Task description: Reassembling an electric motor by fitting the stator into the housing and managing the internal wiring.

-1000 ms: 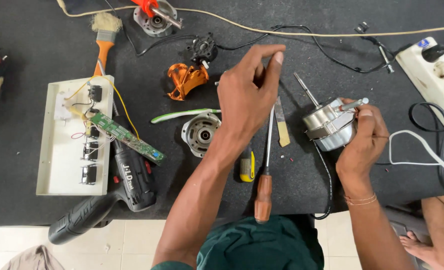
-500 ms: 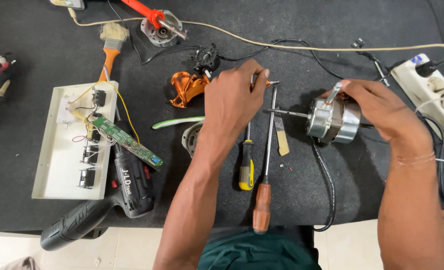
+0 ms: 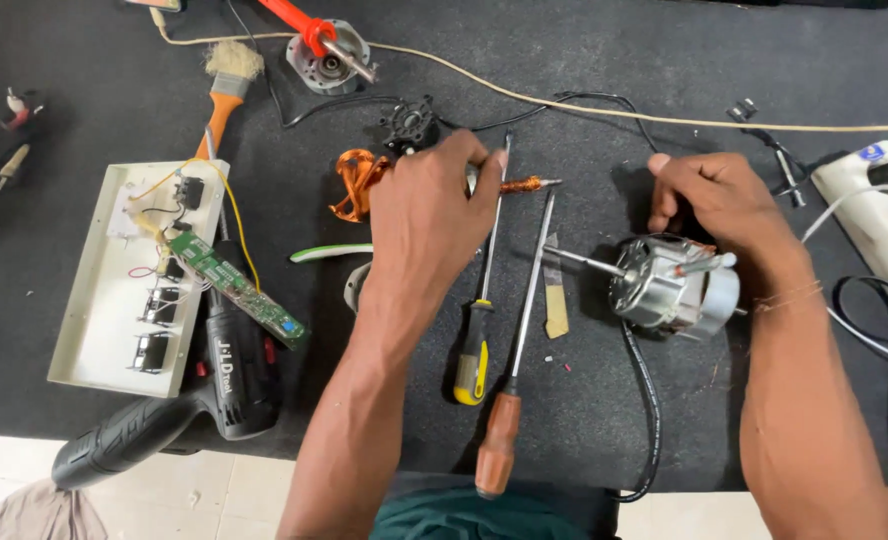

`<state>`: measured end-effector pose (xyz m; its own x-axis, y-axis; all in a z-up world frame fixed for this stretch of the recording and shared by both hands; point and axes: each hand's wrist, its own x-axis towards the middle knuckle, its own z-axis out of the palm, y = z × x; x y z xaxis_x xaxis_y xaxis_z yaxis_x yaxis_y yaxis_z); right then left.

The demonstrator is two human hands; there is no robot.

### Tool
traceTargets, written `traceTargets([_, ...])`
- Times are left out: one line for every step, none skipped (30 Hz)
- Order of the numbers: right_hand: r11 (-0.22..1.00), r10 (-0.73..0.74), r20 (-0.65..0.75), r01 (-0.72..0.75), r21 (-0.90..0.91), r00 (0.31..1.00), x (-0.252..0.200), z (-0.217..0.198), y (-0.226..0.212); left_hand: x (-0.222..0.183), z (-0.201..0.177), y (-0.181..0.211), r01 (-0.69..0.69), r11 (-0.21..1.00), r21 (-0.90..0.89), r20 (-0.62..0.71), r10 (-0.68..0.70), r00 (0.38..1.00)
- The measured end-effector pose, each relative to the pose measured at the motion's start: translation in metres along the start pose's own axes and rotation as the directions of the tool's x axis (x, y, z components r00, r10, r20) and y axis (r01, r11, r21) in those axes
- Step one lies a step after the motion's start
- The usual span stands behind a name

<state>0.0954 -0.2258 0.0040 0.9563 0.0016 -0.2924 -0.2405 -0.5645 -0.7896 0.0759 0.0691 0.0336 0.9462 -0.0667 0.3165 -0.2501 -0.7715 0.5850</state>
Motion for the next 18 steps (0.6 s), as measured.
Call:
traceTargets([1.000,0.004,-0.004,-0.004,0.004,1.000,0.003,0.001,0.007,-0.006,0.007,0.004,-0.005,1.000,0.000,0.005,0.005,1.000])
traceTargets([0.996,-0.044,0.007,0.043,0.084,0.999,0.007,0.000,0.013,-0.009,0.014,0.009,-0.007,0.998,0.067,0.166,-0.004,0.986])
traceTargets([0.983,-0.094,0.014,0.090,0.163,0.995,0.011,-0.001,0.018,-0.013,0.022,0.013,-0.022,0.991,0.134,0.320,-0.023,0.947])
traceTargets([0.983,-0.084,0.010,0.081,0.166,0.996,0.009,-0.002,0.015,-0.018,0.029,0.015,-0.027,0.991,0.131,0.329,-0.018,0.944])
traceTargets([0.988,-0.078,0.025,0.074,0.138,0.997,0.007,-0.003,0.012,-0.023,0.036,0.017,-0.028,0.980,0.198,0.395,-0.053,0.917])
traceTargets([0.991,-0.072,0.041,0.067,0.112,0.997,0.005,-0.002,0.009,-0.029,0.042,0.018,-0.036,0.963,0.267,0.456,-0.093,0.885])
traceTargets([0.991,-0.064,0.038,0.059,0.117,0.997,0.004,0.000,0.012,-0.028,0.038,0.020,-0.042,0.963,0.266,0.465,-0.090,0.881])
traceTargets([0.981,-0.108,-0.008,0.108,0.159,0.994,0.004,0.002,0.014,-0.024,0.035,0.022,0.027,0.958,0.285,0.464,-0.163,0.871])
traceTargets([0.967,-0.150,-0.056,0.159,0.199,0.987,0.005,0.003,0.016,-0.019,0.032,0.023,0.096,0.947,0.306,0.461,-0.235,0.856])
traceTargets([0.969,-0.142,-0.061,0.151,0.197,0.988,0.004,0.003,0.016,-0.017,0.031,0.027,0.091,0.950,0.300,0.469,-0.230,0.853])
traceTargets([0.969,-0.139,-0.067,0.149,0.199,0.988,0.004,0.003,0.016,-0.015,0.030,0.029,0.079,0.949,0.304,0.475,-0.224,0.851])
traceTargets([0.968,-0.138,-0.067,0.149,0.204,0.988,0.006,0.006,0.015,-0.013,0.028,0.030,0.072,0.947,0.314,0.480,-0.223,0.849])
traceTargets([0.968,-0.131,-0.066,0.142,0.205,0.989,0.007,0.005,0.013,-0.015,0.036,0.030,0.072,0.947,0.313,0.485,-0.224,0.845])
traceTargets([0.973,-0.133,-0.051,0.140,0.183,0.990,0.006,0.005,0.012,-0.017,0.044,0.031,0.039,0.938,0.343,0.481,-0.211,0.851])
traceTargets([0.977,-0.134,-0.035,0.138,0.161,0.990,0.006,0.004,0.011,-0.018,0.052,0.032,0.005,0.928,0.373,0.478,-0.197,0.856])
traceTargets([0.978,-0.121,-0.042,0.126,0.164,0.992,0.008,0.003,0.013,-0.022,0.055,0.036,-0.004,0.929,0.369,0.490,-0.191,0.851])
traceTargets([0.975,-0.129,-0.040,0.134,0.178,0.991,0.009,0.003,0.014,-0.026,0.058,0.039,-0.012,0.935,0.356,0.474,-0.169,0.864])
traceTargets([0.971,-0.139,-0.037,0.143,0.191,0.990,0.011,0.003,0.014,-0.030,0.059,0.043,-0.018,0.939,0.343,0.455,-0.149,0.878])
